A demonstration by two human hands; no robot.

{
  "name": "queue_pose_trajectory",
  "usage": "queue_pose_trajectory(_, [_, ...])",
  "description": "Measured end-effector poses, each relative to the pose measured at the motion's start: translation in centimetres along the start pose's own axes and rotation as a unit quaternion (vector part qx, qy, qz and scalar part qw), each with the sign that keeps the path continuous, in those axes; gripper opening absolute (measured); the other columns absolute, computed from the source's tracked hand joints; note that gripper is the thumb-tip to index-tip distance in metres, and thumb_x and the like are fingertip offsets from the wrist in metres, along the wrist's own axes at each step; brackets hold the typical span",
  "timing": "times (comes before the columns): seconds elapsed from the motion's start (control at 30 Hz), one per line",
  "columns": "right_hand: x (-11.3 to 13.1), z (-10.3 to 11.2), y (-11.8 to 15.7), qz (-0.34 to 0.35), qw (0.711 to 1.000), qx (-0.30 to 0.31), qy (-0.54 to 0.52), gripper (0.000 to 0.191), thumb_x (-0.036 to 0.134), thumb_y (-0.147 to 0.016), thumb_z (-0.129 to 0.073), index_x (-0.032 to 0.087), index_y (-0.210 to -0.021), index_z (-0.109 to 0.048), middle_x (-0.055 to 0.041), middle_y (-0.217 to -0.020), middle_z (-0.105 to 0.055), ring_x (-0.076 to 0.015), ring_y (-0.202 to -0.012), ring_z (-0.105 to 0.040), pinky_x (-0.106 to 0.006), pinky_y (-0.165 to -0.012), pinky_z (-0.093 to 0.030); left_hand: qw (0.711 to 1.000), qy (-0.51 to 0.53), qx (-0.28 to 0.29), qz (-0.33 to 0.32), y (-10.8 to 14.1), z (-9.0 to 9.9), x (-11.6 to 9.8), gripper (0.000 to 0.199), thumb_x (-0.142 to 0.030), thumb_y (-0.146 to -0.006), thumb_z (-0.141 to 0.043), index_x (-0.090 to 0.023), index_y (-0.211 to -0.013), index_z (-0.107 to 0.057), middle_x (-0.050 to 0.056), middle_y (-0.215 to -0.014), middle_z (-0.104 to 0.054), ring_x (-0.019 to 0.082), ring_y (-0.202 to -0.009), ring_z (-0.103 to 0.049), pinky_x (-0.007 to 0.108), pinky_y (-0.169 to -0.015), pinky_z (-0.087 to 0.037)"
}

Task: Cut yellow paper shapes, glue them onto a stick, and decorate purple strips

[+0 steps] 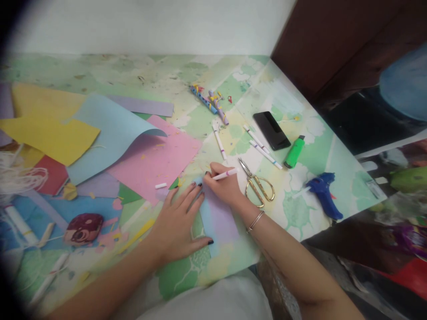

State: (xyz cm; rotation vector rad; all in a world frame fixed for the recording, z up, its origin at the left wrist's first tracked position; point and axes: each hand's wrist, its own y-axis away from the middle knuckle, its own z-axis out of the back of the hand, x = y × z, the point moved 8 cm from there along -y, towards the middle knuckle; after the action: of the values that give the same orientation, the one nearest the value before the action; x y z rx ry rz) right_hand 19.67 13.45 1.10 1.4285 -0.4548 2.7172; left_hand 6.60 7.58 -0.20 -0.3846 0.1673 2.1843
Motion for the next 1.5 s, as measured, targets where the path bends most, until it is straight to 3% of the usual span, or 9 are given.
queue_pose_trajectory(0.4, [0.27,-0.32,-0.04,0.019,0.999,0.029,0.016,0.031,0.013,-0.068,-0.051,0.020,-0.052,-0.026,0.0072,-0.047,-0.025,-0.0079,-0.047,-0.026,-0.024,-0.046,-0.022,1.000,-0.001,0.001,0.000,0.01,-0.04,0.02,0.089,-0.071,-0.074,-0.041,-0.011,-0.139,-0.030,0.014,-0.150,-0.025,0.029,-0.140,-0.010,0.053,-0.111,0.003])
queue_pose_trajectory(1.5, [0.19,-0.22,-0.12,0.019,1.000,0.020,0.004,0.032,0.014,-0.071,-0.052,0.020,-0.052,-0.027,0.0074,-0.048,-0.026,-0.0077,-0.047,-0.026,-0.023,-0.046,-0.023,1.000,-0.003,0.001,-0.001,0.00,-0.03,0.00,0.088,-0.072,-0.074,-0.040,-0.011,-0.137,-0.033,0.015,-0.149,-0.026,0.029,-0.140,-0.012,0.053,-0.111,0.002])
